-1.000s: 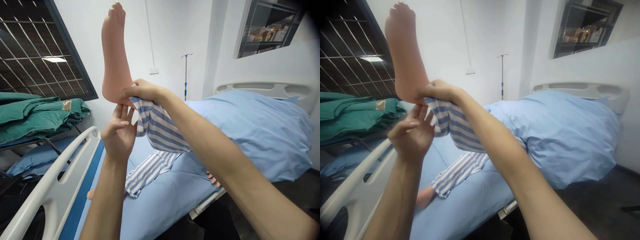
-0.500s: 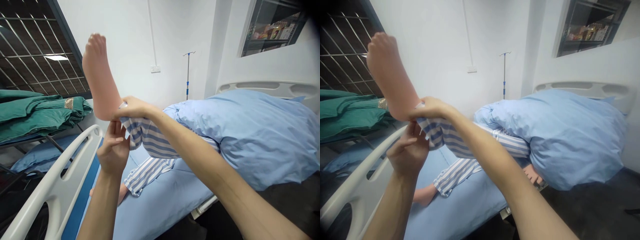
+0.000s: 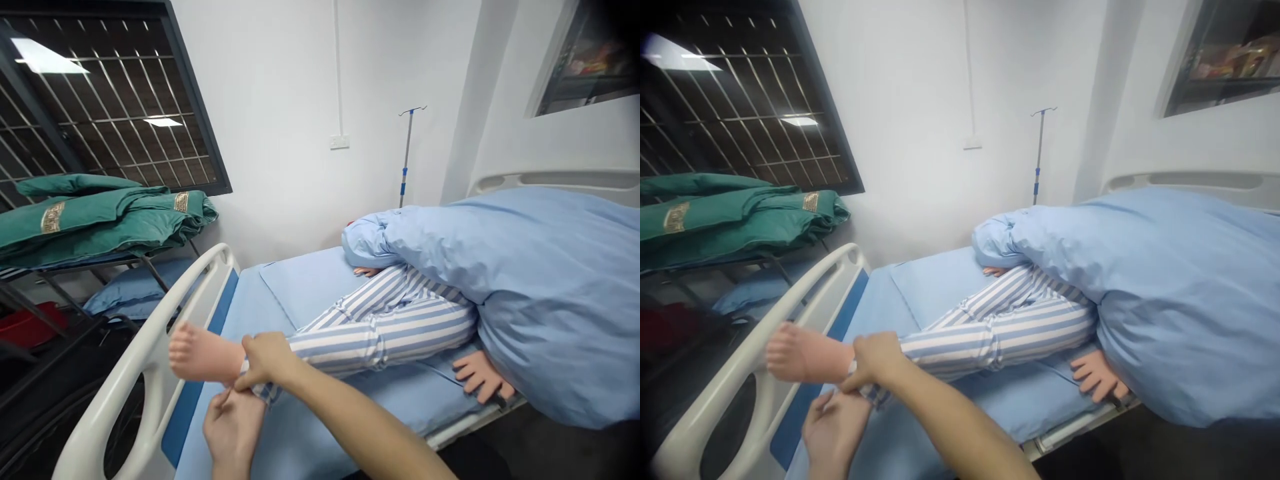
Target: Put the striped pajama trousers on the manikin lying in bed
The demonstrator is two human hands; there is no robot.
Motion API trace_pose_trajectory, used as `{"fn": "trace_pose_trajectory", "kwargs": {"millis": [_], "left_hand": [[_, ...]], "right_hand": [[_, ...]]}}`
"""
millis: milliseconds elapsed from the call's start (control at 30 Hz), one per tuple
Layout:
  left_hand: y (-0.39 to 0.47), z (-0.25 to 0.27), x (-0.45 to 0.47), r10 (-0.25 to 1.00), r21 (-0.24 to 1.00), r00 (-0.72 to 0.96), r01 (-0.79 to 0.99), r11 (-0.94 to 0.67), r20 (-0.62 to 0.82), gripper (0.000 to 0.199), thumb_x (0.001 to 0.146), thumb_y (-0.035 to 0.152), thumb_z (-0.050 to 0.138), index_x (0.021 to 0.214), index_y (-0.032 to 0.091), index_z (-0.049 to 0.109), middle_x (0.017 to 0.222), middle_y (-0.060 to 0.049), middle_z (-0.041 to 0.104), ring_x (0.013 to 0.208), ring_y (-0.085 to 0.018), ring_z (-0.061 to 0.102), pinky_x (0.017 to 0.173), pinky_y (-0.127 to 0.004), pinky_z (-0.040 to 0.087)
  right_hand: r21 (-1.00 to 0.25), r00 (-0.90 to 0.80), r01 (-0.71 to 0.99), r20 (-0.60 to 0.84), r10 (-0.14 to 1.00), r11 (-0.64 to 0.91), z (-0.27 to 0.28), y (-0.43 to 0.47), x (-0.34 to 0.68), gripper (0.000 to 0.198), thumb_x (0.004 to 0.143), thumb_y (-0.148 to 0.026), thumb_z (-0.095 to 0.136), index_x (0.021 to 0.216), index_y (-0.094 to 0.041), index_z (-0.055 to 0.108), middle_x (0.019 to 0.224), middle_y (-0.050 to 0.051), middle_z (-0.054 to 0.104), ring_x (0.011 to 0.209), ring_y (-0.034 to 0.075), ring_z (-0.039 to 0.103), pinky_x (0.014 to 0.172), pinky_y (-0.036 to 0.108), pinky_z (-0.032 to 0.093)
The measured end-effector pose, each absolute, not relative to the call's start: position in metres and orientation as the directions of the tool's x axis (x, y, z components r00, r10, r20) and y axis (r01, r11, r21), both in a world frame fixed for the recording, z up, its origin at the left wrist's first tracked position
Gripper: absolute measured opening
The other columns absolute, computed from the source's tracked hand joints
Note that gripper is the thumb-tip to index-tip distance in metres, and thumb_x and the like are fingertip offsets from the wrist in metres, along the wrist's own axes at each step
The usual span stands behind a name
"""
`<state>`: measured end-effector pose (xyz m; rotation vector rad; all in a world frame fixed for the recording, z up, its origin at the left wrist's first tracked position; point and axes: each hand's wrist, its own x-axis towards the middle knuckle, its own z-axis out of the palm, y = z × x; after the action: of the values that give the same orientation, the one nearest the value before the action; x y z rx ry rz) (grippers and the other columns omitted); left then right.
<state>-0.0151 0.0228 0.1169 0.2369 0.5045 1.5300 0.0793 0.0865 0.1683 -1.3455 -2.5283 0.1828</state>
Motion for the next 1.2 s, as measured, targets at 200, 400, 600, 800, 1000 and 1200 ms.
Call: {"fn": "trace_pose_trajectory", "kwargs": {"millis": [200, 400, 600, 800, 1000, 1200], "left_hand": [[0.002, 0.019, -0.027, 0.945, 0.384, 0.007, -0.912, 0.140, -0.327, 0.016, 0.061, 0.029, 0.046, 0.065, 0.019, 0.059, 0.084, -0.005, 0.062, 0.098, -0.025, 0.050, 0.083, -0.046, 0.038], [-0.008, -0.046, -0.029, 0.955, 0.389, 0.054, -0.906, 0.170, -0.292, 0.019, 0.059, 0.024, 0.045, 0.065, 0.020, 0.063, 0.084, -0.008, 0.064, 0.101, -0.028, 0.049, 0.086, -0.048, 0.034], [-0.011, -0.060, -0.033, 0.924, 0.296, 0.098, -0.930, 0.217, -0.370, 0.018, 0.060, 0.026, 0.045, 0.057, 0.019, 0.062, 0.072, -0.006, 0.064, 0.089, -0.024, 0.054, 0.082, -0.043, 0.039], [-0.012, -0.061, -0.034, 0.933, 0.332, 0.083, -0.920, 0.206, -0.349, 0.015, 0.058, 0.024, 0.048, 0.055, 0.019, 0.062, 0.061, -0.004, 0.062, 0.073, -0.019, 0.057, 0.074, -0.037, 0.043], [-0.012, -0.057, -0.032, 0.924, 0.342, 0.063, -0.918, 0.202, -0.376, 0.017, 0.060, 0.022, 0.047, 0.054, 0.020, 0.063, 0.064, -0.003, 0.064, 0.074, -0.018, 0.059, 0.072, -0.033, 0.044], [-0.014, -0.037, -0.024, 0.908, 0.387, 0.012, -0.902, 0.190, -0.418, 0.020, 0.062, 0.021, 0.046, 0.059, 0.026, 0.065, 0.063, -0.001, 0.064, 0.080, -0.020, 0.060, 0.074, -0.034, 0.045]], "right_hand": [[-0.184, -0.563, 0.808, 0.033, 0.825, 0.559, 0.088, 0.063, 0.061, 0.065, 0.048, -0.058, 0.059, 0.095, -0.014, 0.051, 0.086, 0.013, 0.062, 0.074, 0.028, 0.059, 0.060, 0.039, 0.045], [-0.120, -0.554, 0.830, -0.052, 0.831, 0.545, 0.038, 0.056, 0.053, 0.062, 0.048, -0.049, 0.062, 0.095, -0.011, 0.053, 0.084, 0.015, 0.061, 0.072, 0.028, 0.058, 0.063, 0.042, 0.045], [-0.112, -0.555, 0.829, -0.029, 0.832, 0.549, 0.022, 0.060, 0.049, 0.067, 0.045, -0.050, 0.063, 0.098, -0.011, 0.052, 0.084, 0.015, 0.060, 0.072, 0.027, 0.058, 0.064, 0.041, 0.044], [-0.111, -0.541, 0.837, -0.025, 0.841, 0.535, 0.021, 0.059, 0.048, 0.069, 0.042, -0.051, 0.064, 0.097, -0.011, 0.052, 0.084, 0.015, 0.060, 0.073, 0.028, 0.058, 0.063, 0.043, 0.045], [-0.114, -0.534, 0.842, -0.022, 0.845, 0.528, 0.023, 0.055, 0.048, 0.068, 0.041, -0.048, 0.065, 0.098, -0.011, 0.052, 0.086, 0.016, 0.060, 0.074, 0.029, 0.058, 0.063, 0.042, 0.045], [-0.166, -0.538, 0.834, -0.030, 0.843, 0.526, 0.049, 0.053, 0.056, 0.064, 0.043, -0.046, 0.065, 0.098, -0.015, 0.052, 0.088, 0.014, 0.062, 0.076, 0.028, 0.059, 0.064, 0.041, 0.045]]}}
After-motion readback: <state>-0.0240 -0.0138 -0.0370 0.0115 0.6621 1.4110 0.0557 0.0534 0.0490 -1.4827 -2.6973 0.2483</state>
